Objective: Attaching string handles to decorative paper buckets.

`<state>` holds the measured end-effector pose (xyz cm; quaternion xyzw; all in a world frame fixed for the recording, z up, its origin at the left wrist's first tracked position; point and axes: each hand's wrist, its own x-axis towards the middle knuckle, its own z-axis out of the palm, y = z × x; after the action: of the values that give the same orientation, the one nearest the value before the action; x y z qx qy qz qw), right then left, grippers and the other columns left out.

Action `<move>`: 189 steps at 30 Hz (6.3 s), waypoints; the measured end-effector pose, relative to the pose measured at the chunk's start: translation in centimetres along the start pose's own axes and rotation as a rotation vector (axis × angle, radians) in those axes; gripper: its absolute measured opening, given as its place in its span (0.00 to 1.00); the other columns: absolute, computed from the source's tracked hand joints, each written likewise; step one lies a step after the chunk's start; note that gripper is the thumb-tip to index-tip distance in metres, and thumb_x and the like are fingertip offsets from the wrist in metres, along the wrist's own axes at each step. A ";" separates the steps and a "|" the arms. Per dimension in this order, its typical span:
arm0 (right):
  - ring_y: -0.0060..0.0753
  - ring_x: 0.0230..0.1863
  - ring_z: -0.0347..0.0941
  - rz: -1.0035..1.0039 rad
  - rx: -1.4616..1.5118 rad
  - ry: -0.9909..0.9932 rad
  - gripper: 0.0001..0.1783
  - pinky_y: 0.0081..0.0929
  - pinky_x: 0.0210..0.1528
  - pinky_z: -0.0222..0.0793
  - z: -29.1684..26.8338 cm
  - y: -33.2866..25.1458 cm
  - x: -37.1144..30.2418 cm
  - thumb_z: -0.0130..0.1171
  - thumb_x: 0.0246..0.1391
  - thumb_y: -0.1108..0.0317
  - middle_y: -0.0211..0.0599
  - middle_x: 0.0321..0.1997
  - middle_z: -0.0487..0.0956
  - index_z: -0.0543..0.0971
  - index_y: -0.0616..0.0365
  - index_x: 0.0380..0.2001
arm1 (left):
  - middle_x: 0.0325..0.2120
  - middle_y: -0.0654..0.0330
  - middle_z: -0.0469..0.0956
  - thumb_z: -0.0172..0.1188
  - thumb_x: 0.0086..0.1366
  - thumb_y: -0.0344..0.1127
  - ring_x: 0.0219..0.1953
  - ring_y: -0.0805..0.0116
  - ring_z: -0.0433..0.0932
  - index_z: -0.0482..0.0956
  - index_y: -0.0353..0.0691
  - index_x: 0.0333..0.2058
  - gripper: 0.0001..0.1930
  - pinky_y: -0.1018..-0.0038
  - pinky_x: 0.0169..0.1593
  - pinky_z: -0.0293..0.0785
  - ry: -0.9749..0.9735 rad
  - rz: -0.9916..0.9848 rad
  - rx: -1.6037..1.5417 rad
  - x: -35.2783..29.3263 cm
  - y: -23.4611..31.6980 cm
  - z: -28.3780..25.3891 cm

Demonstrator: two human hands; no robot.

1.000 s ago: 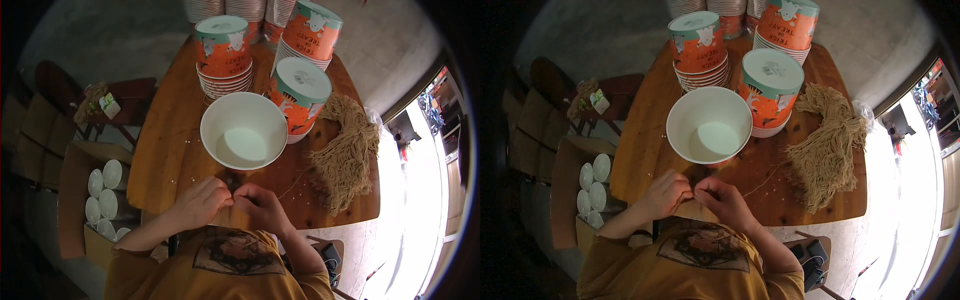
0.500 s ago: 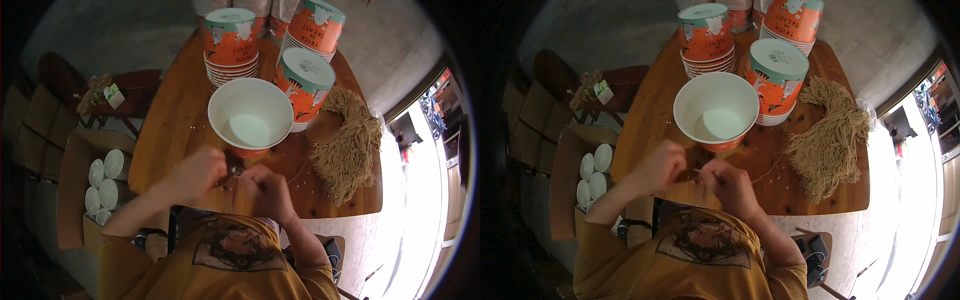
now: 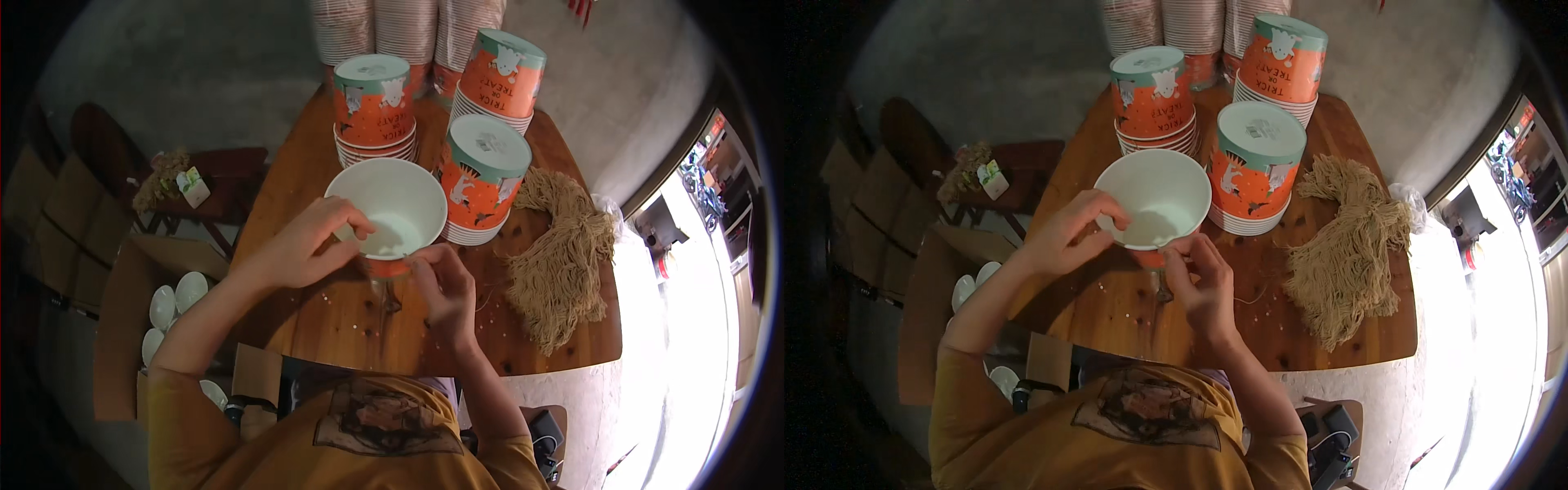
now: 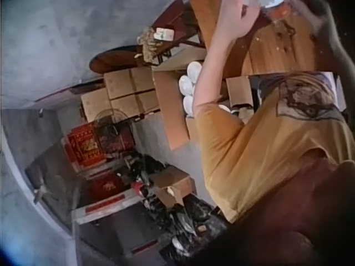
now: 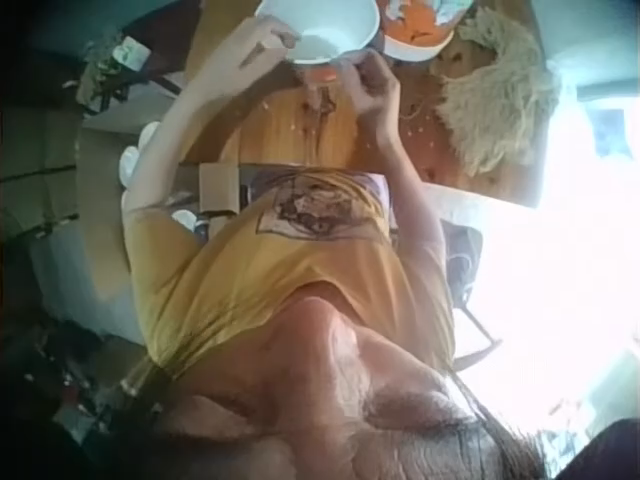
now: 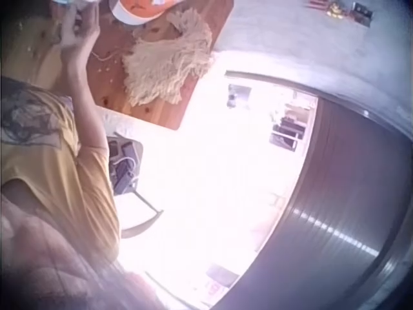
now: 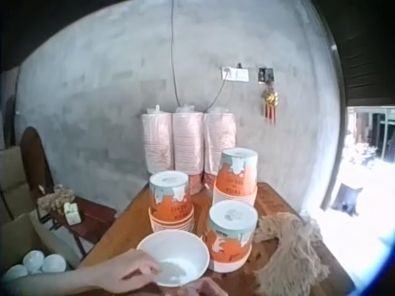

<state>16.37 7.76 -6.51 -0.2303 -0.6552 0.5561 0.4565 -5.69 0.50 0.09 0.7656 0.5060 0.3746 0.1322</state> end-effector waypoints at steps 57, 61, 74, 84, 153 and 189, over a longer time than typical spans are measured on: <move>0.53 0.62 0.72 -0.337 -0.375 -0.085 0.07 0.41 0.56 0.72 1.5 -1.3 1.7 0.58 0.51 0.81 0.44 0.51 0.80 0.72 0.61 0.32 | 0.36 0.66 0.75 0.50 0.51 0.22 0.37 0.79 0.72 0.76 0.35 0.46 0.20 0.78 0.39 0.70 -0.154 -0.645 -0.719 2.6 -2.2 -4.7; 0.54 0.62 0.71 -0.366 -0.406 -0.096 0.07 0.42 0.57 0.72 1.5 -1.0 1.9 0.57 0.51 0.81 0.43 0.52 0.80 0.72 0.60 0.33 | 0.38 0.66 0.77 0.50 0.51 0.22 0.37 0.78 0.74 0.77 0.34 0.49 0.24 0.78 0.39 0.70 -0.165 -0.655 -0.733 3.0 -1.9 -4.8; 0.56 0.62 0.71 -0.341 -0.356 -0.119 0.06 0.44 0.59 0.69 2.2 -0.7 2.2 0.57 0.53 0.80 0.43 0.52 0.80 0.72 0.60 0.32 | 0.38 0.66 0.79 0.50 0.48 0.20 0.35 0.79 0.74 0.78 0.32 0.50 0.26 0.81 0.40 0.69 -0.176 -0.726 -0.890 2.7 -3.8 -5.4; 0.54 0.64 0.68 -0.320 -0.353 -0.068 0.04 0.42 0.61 0.67 1.9 -0.3 2.6 0.56 0.54 0.80 0.45 0.56 0.78 0.73 0.61 0.33 | 0.41 0.65 0.80 0.50 0.47 0.20 0.37 0.81 0.74 0.78 0.32 0.51 0.28 0.83 0.42 0.68 -0.225 -0.738 -0.876 3.8 -4.4 -5.6; 0.49 0.54 0.75 -0.693 -0.702 -0.020 0.14 0.42 0.53 0.70 -1.8 -2.8 1.5 0.61 0.47 0.81 0.40 0.54 0.78 0.71 0.57 0.37 | 0.32 0.71 0.78 0.64 0.58 0.30 0.32 0.85 0.72 0.80 0.39 0.39 0.10 0.85 0.33 0.65 -0.278 -0.723 -0.749 6.5 2.2 -0.4; 0.34 0.18 0.71 -0.455 -0.837 0.184 0.10 0.31 0.21 0.67 -2.7 -3.6 -0.7 0.64 0.44 0.78 0.33 0.20 0.72 0.73 0.55 0.27 | 0.35 0.71 0.64 0.60 0.59 0.20 0.39 0.82 0.63 0.71 0.42 0.45 0.17 0.82 0.44 0.66 -0.290 -0.536 -0.734 5.0 4.6 4.4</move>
<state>19.76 7.55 -3.45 -0.2933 -0.8133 0.1083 0.4907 1.60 3.56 1.98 0.5552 0.4964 0.3706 0.5550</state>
